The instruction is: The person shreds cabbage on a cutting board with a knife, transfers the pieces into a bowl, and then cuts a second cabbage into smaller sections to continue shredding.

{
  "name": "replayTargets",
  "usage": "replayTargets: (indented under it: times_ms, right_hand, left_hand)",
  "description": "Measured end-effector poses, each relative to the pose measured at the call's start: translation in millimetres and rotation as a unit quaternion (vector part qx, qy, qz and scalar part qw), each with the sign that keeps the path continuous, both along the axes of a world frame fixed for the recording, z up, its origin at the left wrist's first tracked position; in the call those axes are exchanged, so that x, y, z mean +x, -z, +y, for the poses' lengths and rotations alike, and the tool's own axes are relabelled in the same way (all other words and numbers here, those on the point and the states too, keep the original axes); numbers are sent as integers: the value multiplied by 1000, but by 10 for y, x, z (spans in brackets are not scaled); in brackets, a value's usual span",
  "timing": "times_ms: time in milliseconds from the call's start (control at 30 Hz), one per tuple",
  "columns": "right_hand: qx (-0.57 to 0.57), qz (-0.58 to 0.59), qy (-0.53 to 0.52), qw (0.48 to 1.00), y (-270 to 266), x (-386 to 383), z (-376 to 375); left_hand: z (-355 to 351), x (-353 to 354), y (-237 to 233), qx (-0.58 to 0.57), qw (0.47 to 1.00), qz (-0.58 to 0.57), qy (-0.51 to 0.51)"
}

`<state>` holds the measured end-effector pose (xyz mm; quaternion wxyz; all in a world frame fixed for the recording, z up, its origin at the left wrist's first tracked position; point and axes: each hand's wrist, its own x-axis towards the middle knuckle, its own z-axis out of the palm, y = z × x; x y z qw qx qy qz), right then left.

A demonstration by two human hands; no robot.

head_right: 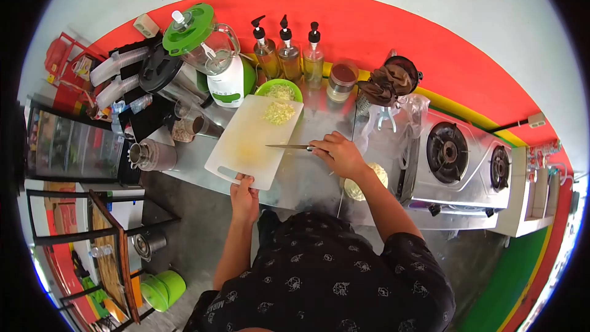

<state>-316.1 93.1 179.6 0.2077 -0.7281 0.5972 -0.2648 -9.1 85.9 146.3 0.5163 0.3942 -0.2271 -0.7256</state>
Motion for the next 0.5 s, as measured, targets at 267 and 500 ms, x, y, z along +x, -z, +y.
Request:
replayTargets:
  times_ms: [267, 500]
  right_hand:
    - [-10, -13, -59, 998, 444, -172, -560]
    - [12, -8, -47, 999, 722, -300, -1144]
  left_hand:
    - [74, -17, 161, -16, 999, -34, -17]
    - [44, -134, -16, -6, 998, -46, -29]
